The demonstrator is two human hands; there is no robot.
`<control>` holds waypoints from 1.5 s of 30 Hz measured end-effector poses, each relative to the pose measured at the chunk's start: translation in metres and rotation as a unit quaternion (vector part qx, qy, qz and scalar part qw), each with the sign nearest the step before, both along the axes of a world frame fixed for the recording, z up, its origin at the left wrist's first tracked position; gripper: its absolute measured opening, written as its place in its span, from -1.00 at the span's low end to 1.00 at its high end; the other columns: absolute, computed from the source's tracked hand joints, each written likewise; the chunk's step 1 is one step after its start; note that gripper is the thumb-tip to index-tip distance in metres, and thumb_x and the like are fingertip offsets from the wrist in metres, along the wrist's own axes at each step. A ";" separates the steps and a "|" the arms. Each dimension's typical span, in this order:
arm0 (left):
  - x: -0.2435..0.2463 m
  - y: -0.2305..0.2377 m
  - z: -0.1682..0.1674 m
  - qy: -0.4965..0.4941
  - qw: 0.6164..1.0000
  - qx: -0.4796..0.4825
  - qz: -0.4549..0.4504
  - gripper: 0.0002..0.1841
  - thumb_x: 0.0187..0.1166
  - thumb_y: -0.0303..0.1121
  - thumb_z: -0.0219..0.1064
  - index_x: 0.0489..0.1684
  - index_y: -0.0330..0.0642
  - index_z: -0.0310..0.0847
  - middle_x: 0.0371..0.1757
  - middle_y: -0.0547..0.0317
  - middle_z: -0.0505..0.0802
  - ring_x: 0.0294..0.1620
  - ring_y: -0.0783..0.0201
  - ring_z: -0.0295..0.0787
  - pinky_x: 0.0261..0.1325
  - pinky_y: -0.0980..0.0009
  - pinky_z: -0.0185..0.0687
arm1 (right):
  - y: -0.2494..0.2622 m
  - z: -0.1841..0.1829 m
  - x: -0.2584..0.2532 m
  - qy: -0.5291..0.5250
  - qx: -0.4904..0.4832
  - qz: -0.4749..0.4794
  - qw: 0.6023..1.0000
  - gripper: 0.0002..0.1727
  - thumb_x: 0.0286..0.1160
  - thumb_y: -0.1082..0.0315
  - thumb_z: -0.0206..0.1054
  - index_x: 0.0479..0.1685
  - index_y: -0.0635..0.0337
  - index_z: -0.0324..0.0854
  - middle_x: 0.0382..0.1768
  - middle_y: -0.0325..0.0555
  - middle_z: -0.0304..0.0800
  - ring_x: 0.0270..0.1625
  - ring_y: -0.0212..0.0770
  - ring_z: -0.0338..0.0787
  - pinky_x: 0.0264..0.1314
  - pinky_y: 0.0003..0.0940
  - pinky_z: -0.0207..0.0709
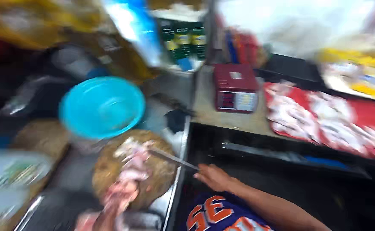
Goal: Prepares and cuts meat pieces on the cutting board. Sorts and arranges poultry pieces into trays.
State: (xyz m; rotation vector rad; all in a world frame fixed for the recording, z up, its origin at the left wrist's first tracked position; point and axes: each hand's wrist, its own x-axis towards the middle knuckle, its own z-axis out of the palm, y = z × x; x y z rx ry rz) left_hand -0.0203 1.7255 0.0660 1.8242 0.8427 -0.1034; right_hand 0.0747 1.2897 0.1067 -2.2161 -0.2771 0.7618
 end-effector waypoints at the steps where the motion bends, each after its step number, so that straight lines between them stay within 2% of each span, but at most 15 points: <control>1: 0.008 -0.026 0.019 0.017 0.998 0.023 0.060 -0.44 0.56 -0.05 0.46 0.34 -0.34 0.63 0.13 -0.13 0.84 0.08 0.09 0.79 0.24 -0.03 0.72 | 0.009 0.007 0.009 0.007 -0.011 0.023 1.000 -0.44 0.79 -0.13 0.11 0.37 0.18 0.58 -0.23 0.10 0.83 -0.13 0.08 0.86 0.07 0.18 0.73; 3: 0.017 -0.051 0.035 0.034 0.987 0.059 0.143 -0.40 0.46 -0.13 0.56 0.38 -0.37 0.61 0.22 -0.24 0.82 0.26 -0.05 0.78 0.39 -0.12 0.65 | 0.034 0.018 0.025 0.007 -0.036 0.084 0.996 -0.43 0.78 -0.14 0.10 0.39 0.17 0.56 -0.25 0.08 0.81 -0.15 0.07 0.85 0.05 0.18 0.72; 6: 0.016 -0.051 0.022 0.044 0.982 0.071 0.169 -0.27 0.42 0.00 0.57 0.46 -0.36 0.55 0.28 -0.28 0.79 0.34 -0.13 0.74 0.45 -0.19 0.60 | 0.077 0.028 0.043 -0.031 -0.050 0.169 0.984 -0.46 0.78 -0.13 0.11 0.34 0.15 0.57 -0.33 0.03 0.76 -0.26 0.03 0.80 -0.07 0.12 0.71; 12: 0.009 -0.040 0.005 -0.001 0.971 -0.020 0.237 -0.33 0.49 -0.09 0.54 0.50 -0.33 0.52 0.16 -0.26 0.81 -0.02 -0.05 0.85 0.07 -0.07 0.81 | 0.162 0.023 0.040 -0.051 -0.105 0.289 0.950 -0.44 0.82 -0.14 0.02 0.42 0.12 0.49 -0.21 0.07 0.80 -0.09 0.10 0.85 0.07 0.16 0.71; 15: 0.007 -0.034 0.001 0.009 0.968 -0.057 0.243 -0.36 0.53 -0.10 0.51 0.49 -0.33 0.51 0.18 -0.26 0.80 -0.01 -0.03 0.84 0.11 -0.05 0.79 | 0.188 0.007 0.035 -0.035 -0.156 0.316 0.935 -0.44 0.83 -0.13 -0.01 0.43 0.14 0.46 -0.12 0.13 0.82 0.01 0.15 0.86 0.15 0.20 0.70; 19: 0.002 -0.028 -0.005 -0.004 0.953 -0.137 0.271 -0.46 0.61 -0.13 0.46 0.42 -0.31 0.53 -0.02 -0.14 0.82 -0.31 0.13 0.80 -0.24 0.17 0.80 | 0.204 0.028 0.041 -0.062 -0.138 0.298 0.943 -0.45 0.83 -0.12 0.02 0.39 0.16 0.49 -0.23 0.09 0.78 -0.13 0.11 0.85 0.04 0.16 0.71; 23: 0.002 -0.025 -0.012 -0.021 0.949 -0.153 0.274 -0.47 0.57 -0.12 0.49 0.35 -0.32 0.55 -0.10 -0.11 0.83 -0.37 0.14 0.80 -0.27 0.17 0.81 | 0.235 0.112 0.051 -0.197 0.048 0.216 0.955 -0.54 0.80 0.00 0.11 0.17 0.25 0.60 -0.52 -0.11 0.64 -0.51 -0.15 0.68 -0.37 -0.07 0.66; 25: 0.001 -0.023 -0.015 -0.017 0.953 -0.147 0.263 -0.46 0.56 -0.10 0.49 0.33 -0.33 0.55 -0.10 -0.12 0.83 -0.34 0.13 0.81 -0.22 0.13 0.82 | 0.254 0.151 0.052 -0.281 0.199 0.161 0.925 -0.60 0.77 0.01 0.13 0.10 0.19 0.62 -0.59 -0.29 0.64 -0.62 -0.35 0.65 -0.55 -0.27 0.66; 28: -0.001 -0.020 -0.015 -0.008 0.957 -0.148 0.251 -0.43 0.56 -0.08 0.48 0.37 -0.33 0.52 -0.03 -0.13 0.83 -0.23 0.11 0.84 -0.12 0.12 0.82 | 0.282 0.163 0.041 -0.330 0.362 0.108 0.865 -0.59 0.85 -0.02 0.03 0.13 0.17 0.48 -0.56 -0.28 0.61 -0.61 -0.31 0.67 -0.61 -0.21 0.70; 30: -0.003 -0.020 -0.017 -0.010 0.956 -0.153 0.252 -0.40 0.55 -0.09 0.50 0.41 -0.33 0.49 0.04 -0.15 0.83 -0.12 0.09 0.85 -0.04 0.09 0.82 | 0.277 0.099 0.020 -0.315 0.273 0.111 0.902 -0.53 0.83 0.01 0.07 0.10 0.34 0.51 -0.53 -0.11 0.68 -0.54 -0.21 0.74 -0.45 -0.14 0.76; 32: -0.003 -0.018 -0.017 -0.009 0.957 -0.151 0.249 -0.35 0.54 -0.10 0.51 0.48 -0.33 0.44 0.13 -0.18 0.81 -0.01 0.06 0.84 0.06 0.05 0.81 | 0.257 0.019 0.000 -0.229 -0.017 0.198 0.953 -0.42 0.84 -0.03 0.02 0.36 0.38 0.52 -0.27 0.11 0.84 -0.21 0.05 0.90 -0.04 0.06 0.79; 34: -0.008 -0.020 -0.019 0.005 0.960 -0.143 0.239 -0.35 0.53 -0.11 0.50 0.49 -0.34 0.43 0.18 -0.19 0.80 0.11 0.03 0.82 0.21 0.00 0.76 | 0.250 -0.023 -0.009 -0.118 -0.209 0.262 0.935 -0.36 0.86 -0.08 -0.08 0.53 0.31 0.40 -0.01 0.24 0.84 0.10 0.23 0.88 0.21 0.21 0.71; 36: -0.014 -0.017 -0.019 0.011 0.961 -0.143 0.236 -0.37 0.56 -0.11 0.49 0.47 -0.35 0.44 0.19 -0.19 0.80 0.14 0.02 0.80 0.26 -0.01 0.73 | 0.259 -0.021 -0.007 -0.083 -0.266 0.292 0.915 -0.35 0.87 -0.09 -0.11 0.59 0.29 0.35 0.08 0.26 0.82 0.19 0.26 0.85 0.25 0.23 0.69; 41: -0.017 -0.017 -0.023 -0.034 0.947 -0.128 0.293 -0.51 0.49 -0.19 0.54 0.22 -0.37 0.62 -0.05 -0.15 0.85 -0.19 0.07 0.84 -0.09 0.05 0.81 | 0.245 -0.005 -0.004 -0.047 -0.270 0.295 0.915 -0.38 0.87 -0.04 -0.06 0.60 0.30 0.32 0.21 0.28 0.76 0.26 0.26 0.81 0.31 0.24 0.67; 45: -0.018 0.010 -0.011 -0.083 0.920 -0.081 0.376 -0.56 0.48 -0.31 0.53 0.25 -0.37 0.65 0.07 -0.21 0.84 -0.01 0.02 0.85 0.05 -0.01 0.80 | 0.185 -0.007 -0.010 -0.030 -0.300 0.282 0.911 -0.40 0.85 -0.11 -0.06 0.48 0.25 0.39 0.06 0.23 0.81 0.15 0.25 0.86 0.18 0.22 0.71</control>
